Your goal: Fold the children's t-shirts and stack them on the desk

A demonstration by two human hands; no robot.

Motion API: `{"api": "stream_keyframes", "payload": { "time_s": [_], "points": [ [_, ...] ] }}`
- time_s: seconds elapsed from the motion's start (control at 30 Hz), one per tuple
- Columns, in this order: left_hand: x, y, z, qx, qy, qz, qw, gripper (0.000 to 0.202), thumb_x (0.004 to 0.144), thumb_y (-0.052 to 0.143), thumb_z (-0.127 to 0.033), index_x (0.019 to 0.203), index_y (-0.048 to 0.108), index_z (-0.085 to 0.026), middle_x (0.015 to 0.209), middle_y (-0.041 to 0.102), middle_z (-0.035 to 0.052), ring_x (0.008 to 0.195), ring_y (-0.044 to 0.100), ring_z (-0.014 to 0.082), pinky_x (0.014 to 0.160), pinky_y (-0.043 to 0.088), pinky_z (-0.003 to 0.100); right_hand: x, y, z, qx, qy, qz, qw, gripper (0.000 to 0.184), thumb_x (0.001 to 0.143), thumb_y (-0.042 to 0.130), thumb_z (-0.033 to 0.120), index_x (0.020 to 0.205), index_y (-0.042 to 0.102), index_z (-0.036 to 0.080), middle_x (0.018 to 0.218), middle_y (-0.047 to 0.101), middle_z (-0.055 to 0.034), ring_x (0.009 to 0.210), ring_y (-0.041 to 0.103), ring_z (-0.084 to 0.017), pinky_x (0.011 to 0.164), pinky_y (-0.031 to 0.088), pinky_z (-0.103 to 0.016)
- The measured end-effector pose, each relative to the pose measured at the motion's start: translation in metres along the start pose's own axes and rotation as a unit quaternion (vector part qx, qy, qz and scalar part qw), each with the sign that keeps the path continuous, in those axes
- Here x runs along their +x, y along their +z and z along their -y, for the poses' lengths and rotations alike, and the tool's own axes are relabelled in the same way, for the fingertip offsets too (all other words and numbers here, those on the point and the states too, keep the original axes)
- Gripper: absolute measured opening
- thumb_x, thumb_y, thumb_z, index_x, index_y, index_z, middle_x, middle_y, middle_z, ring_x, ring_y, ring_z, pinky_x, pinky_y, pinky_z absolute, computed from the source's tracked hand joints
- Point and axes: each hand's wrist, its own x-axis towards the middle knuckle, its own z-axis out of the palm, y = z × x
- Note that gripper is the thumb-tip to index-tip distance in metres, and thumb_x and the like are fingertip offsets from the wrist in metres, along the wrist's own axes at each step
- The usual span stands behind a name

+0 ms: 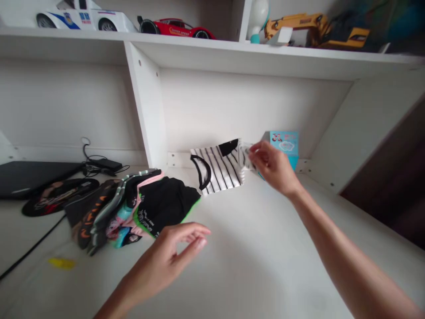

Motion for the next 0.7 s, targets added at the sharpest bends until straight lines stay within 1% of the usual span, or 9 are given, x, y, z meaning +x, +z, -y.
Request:
{"api": "stream_keyframes", "payload": {
  "time_s": [0.07, 0.17, 0.27, 0.33, 0.4, 0.47, 0.53, 0.6, 0.7],
  "points": [
    [0.020, 0.005, -0.009, -0.005, 0.025, -0.002, 1.000, 0.030, 0.087, 0.045, -0.040, 0.107, 0.059, -0.023, 0.101, 0.065, 0.0017, 0.094, 0.058, 0.0158, 0.082, 0.046, 0.023, -0.037, -0.010, 0.013, -0.004, -0.026, 0.140, 0.990, 0.014, 0.087, 0.045, 0.029, 0.085, 0.054, 0.019, 0.059, 0.053, 0.0022, 0.049, 0.047, -0.010, 0.048, 0.034, -0.021],
    [0.046, 0.022, -0.023, 0.018, 0.079, 0.034, 0.996, 0.033, 0.086, 0.046, -0.036, 0.114, 0.055, -0.022, 0.104, 0.063, 0.0030, 0.095, 0.057, 0.0166, 0.084, 0.045, 0.025, -0.088, -0.015, 0.035, 0.032, 0.009, 0.228, 0.973, 0.017, 0.089, 0.041, 0.026, 0.092, 0.057, 0.020, 0.075, 0.062, -0.0025, 0.059, 0.053, -0.012, 0.055, 0.039, -0.022],
    [0.068, 0.049, -0.027, 0.061, 0.157, 0.107, 0.980, 0.047, 0.081, 0.054, -0.029, 0.126, 0.044, -0.022, 0.121, 0.054, 0.0054, 0.107, 0.051, 0.0184, 0.093, 0.039, 0.028, -0.117, -0.023, 0.043, 0.115, 0.014, 0.342, 0.932, 0.021, 0.088, 0.042, 0.024, 0.097, 0.060, 0.022, 0.089, 0.064, -0.0034, 0.072, 0.058, -0.014, 0.063, 0.043, -0.023],
    [0.081, 0.067, -0.022, 0.105, 0.183, 0.174, 0.962, 0.055, 0.075, 0.061, -0.029, 0.127, 0.044, -0.022, 0.122, 0.052, 0.0067, 0.108, 0.050, 0.0209, 0.093, 0.038, 0.029, -0.126, -0.033, 0.030, 0.138, 0.012, 0.411, 0.901, 0.023, 0.088, 0.041, 0.025, 0.097, 0.062, 0.024, 0.090, 0.065, -0.0021, 0.075, 0.060, -0.015, 0.066, 0.044, -0.024],
    [0.091, 0.082, -0.016, 0.154, 0.177, 0.237, 0.943, 0.050, 0.072, 0.065, -0.031, 0.119, 0.052, -0.023, 0.112, 0.057, 0.0062, 0.100, 0.054, 0.0223, 0.087, 0.042, 0.029, -0.134, -0.044, -0.001, 0.072, 0.070, 0.404, 0.909, 0.025, 0.089, 0.040, 0.028, 0.101, 0.062, 0.023, 0.089, 0.066, -0.0035, 0.075, 0.061, -0.017, 0.066, 0.044, -0.026],
    [0.098, 0.093, -0.009, 0.200, 0.163, 0.262, 0.930, 0.036, 0.074, 0.062, -0.029, 0.109, 0.059, -0.024, 0.101, 0.060, 0.0046, 0.091, 0.058, 0.0211, 0.080, 0.044, 0.027, -0.147, -0.053, -0.043, -0.077, 0.175, 0.334, 0.923, 0.027, 0.086, 0.044, 0.032, 0.104, 0.059, 0.018, 0.090, 0.065, -0.0090, 0.076, 0.061, -0.021, 0.065, 0.044, -0.029],
    [0.101, 0.099, -0.005, 0.227, 0.159, 0.250, 0.928, 0.026, 0.076, 0.057, -0.023, 0.102, 0.061, -0.023, 0.095, 0.060, 0.0039, 0.084, 0.059, 0.0192, 0.075, 0.045, 0.025, -0.165, -0.058, -0.085, -0.212, 0.267, 0.295, 0.893, 0.027, 0.079, 0.054, 0.035, 0.095, 0.059, 0.013, 0.085, 0.064, -0.0138, 0.075, 0.060, -0.026, 0.064, 0.042, -0.033],
    [0.101, 0.102, -0.001, 0.232, 0.160, 0.234, 0.931, 0.023, 0.079, 0.051, -0.020, 0.099, 0.062, -0.023, 0.094, 0.060, 0.0042, 0.083, 0.059, 0.0181, 0.073, 0.045, 0.024, -0.181, -0.059, -0.114, -0.226, 0.317, 0.295, 0.873, 0.023, 0.075, 0.057, 0.035, 0.084, 0.059, 0.014, 0.076, 0.064, -0.0113, 0.068, 0.059, -0.024, 0.060, 0.041, -0.032],
    [0.100, 0.103, 0.003, 0.215, 0.163, 0.220, 0.937, 0.028, 0.082, 0.046, -0.020, 0.108, 0.058, -0.021, 0.102, 0.060, 0.0068, 0.090, 0.058, 0.0193, 0.080, 0.044, 0.027, -0.184, -0.058, -0.128, -0.159, 0.323, 0.307, 0.881, 0.014, 0.074, 0.057, 0.030, 0.070, 0.058, 0.016, 0.066, 0.063, -0.0044, 0.061, 0.058, -0.018, 0.054, 0.040, -0.026]
  ]
}}
